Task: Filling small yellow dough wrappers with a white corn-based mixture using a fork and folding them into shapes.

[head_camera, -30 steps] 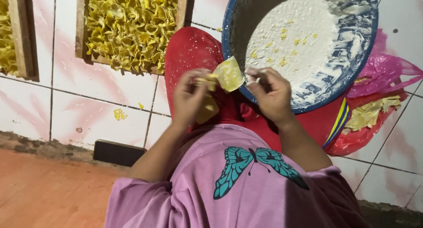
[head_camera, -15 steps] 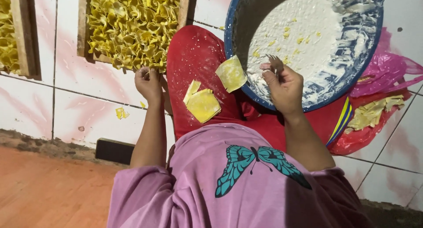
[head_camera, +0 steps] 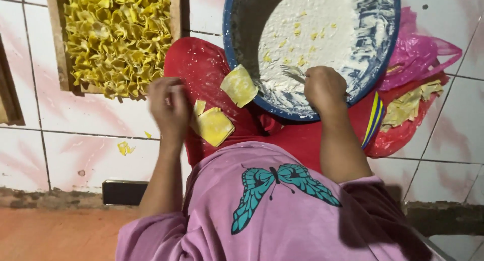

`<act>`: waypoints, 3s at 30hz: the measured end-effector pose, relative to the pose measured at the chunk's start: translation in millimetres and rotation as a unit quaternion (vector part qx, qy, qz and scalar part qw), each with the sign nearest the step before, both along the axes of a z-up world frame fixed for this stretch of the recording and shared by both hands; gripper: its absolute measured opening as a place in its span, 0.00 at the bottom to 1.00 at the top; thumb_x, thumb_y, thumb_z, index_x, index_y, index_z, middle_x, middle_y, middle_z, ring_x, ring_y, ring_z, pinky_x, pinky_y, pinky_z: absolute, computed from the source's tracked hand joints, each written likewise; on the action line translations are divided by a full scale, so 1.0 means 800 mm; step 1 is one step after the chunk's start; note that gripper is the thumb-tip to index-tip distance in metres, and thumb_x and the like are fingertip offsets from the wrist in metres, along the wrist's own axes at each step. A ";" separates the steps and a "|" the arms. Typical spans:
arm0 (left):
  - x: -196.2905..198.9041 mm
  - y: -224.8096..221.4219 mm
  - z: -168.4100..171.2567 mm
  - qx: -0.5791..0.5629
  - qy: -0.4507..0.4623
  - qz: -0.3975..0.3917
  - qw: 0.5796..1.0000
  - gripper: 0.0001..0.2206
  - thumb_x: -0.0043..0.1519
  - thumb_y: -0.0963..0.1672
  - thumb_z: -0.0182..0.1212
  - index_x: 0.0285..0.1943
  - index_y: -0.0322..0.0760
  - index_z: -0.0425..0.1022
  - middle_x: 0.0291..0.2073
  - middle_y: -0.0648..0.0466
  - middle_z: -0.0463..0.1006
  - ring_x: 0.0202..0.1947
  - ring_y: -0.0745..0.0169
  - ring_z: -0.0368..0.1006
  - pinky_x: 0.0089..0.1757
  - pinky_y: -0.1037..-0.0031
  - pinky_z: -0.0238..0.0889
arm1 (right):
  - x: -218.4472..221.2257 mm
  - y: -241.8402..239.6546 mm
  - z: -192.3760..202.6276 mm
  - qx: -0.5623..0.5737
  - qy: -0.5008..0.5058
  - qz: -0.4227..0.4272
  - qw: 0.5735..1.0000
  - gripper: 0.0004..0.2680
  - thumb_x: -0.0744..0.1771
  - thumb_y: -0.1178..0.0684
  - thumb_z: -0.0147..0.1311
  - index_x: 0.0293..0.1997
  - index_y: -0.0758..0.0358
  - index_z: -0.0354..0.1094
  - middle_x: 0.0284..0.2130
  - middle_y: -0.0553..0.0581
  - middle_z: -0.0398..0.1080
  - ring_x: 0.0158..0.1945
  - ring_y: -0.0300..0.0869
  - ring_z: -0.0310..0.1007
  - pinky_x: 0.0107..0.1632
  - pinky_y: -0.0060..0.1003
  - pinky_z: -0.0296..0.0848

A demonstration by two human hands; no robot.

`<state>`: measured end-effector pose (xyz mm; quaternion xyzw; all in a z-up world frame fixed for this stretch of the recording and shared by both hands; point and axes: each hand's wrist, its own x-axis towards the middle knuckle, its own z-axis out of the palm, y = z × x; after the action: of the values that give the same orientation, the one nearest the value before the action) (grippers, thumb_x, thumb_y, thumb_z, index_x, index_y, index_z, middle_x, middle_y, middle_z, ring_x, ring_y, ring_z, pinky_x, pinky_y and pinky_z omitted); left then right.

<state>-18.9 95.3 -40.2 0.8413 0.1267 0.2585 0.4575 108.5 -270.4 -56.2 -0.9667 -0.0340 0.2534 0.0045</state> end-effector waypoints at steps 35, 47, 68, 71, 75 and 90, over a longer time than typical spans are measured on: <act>0.046 -0.113 0.017 -0.823 0.107 0.089 0.551 0.14 0.66 0.44 0.58 0.56 0.31 0.69 0.49 0.35 0.78 0.42 0.43 0.82 0.46 0.57 0.79 | -0.058 0.113 0.095 0.551 -0.172 0.080 0.812 0.09 0.66 0.68 0.60 0.48 0.67 0.80 0.37 0.63 0.78 0.37 0.51 0.79 0.40 0.41 0.76; 0.046 -0.073 0.033 -0.772 0.056 0.078 0.628 0.14 0.67 0.46 0.57 0.52 0.26 0.74 0.42 0.39 0.80 0.41 0.42 0.82 0.47 0.48 0.78 | -0.047 0.108 0.087 0.563 -0.195 0.102 0.797 0.06 0.68 0.63 0.61 0.49 0.71 0.77 0.34 0.62 0.74 0.28 0.44 0.70 0.30 0.37 0.70; 0.049 -0.101 0.058 -0.629 0.299 -0.166 0.698 0.20 0.68 0.53 0.53 0.51 0.31 0.77 0.36 0.46 0.76 0.32 0.64 0.75 0.37 0.68 0.73 | -0.054 0.119 0.096 0.606 -0.128 0.109 0.778 0.02 0.68 0.58 0.62 0.39 0.64 0.79 0.34 0.58 0.75 0.30 0.48 0.75 0.35 0.38 0.74; 0.043 -0.097 0.053 -0.681 0.290 -0.138 0.658 0.24 0.67 0.51 0.53 0.64 0.28 0.71 0.50 0.41 0.79 0.44 0.59 0.80 0.48 0.65 0.76 | -0.051 0.117 0.104 0.618 -0.131 0.064 0.773 0.05 0.68 0.55 0.63 0.37 0.65 0.79 0.32 0.57 0.76 0.30 0.42 0.72 0.36 0.35 0.72; 0.014 -0.112 0.014 -0.744 0.196 -0.173 0.615 0.24 0.63 0.46 0.65 0.67 0.32 0.70 0.54 0.46 0.80 0.49 0.60 0.79 0.53 0.68 0.75 | -0.051 0.112 0.105 0.615 -0.138 0.037 0.775 0.04 0.67 0.57 0.66 0.37 0.67 0.78 0.32 0.57 0.76 0.31 0.40 0.73 0.37 0.35 0.73; 0.020 -0.116 0.027 -0.629 0.251 -0.108 0.728 0.15 0.58 0.35 0.68 0.55 0.26 0.80 0.37 0.41 0.84 0.32 0.60 0.81 0.36 0.74 0.79 | -0.059 0.120 0.098 0.612 -0.124 0.125 0.771 0.04 0.66 0.67 0.61 0.41 0.68 0.79 0.34 0.63 0.76 0.35 0.53 0.79 0.40 0.42 0.76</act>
<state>-3.1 2.9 -19.0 0.4034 0.2788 -0.1515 0.8582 61.5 -174.8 22.3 -0.7698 -0.3026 0.0553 0.5593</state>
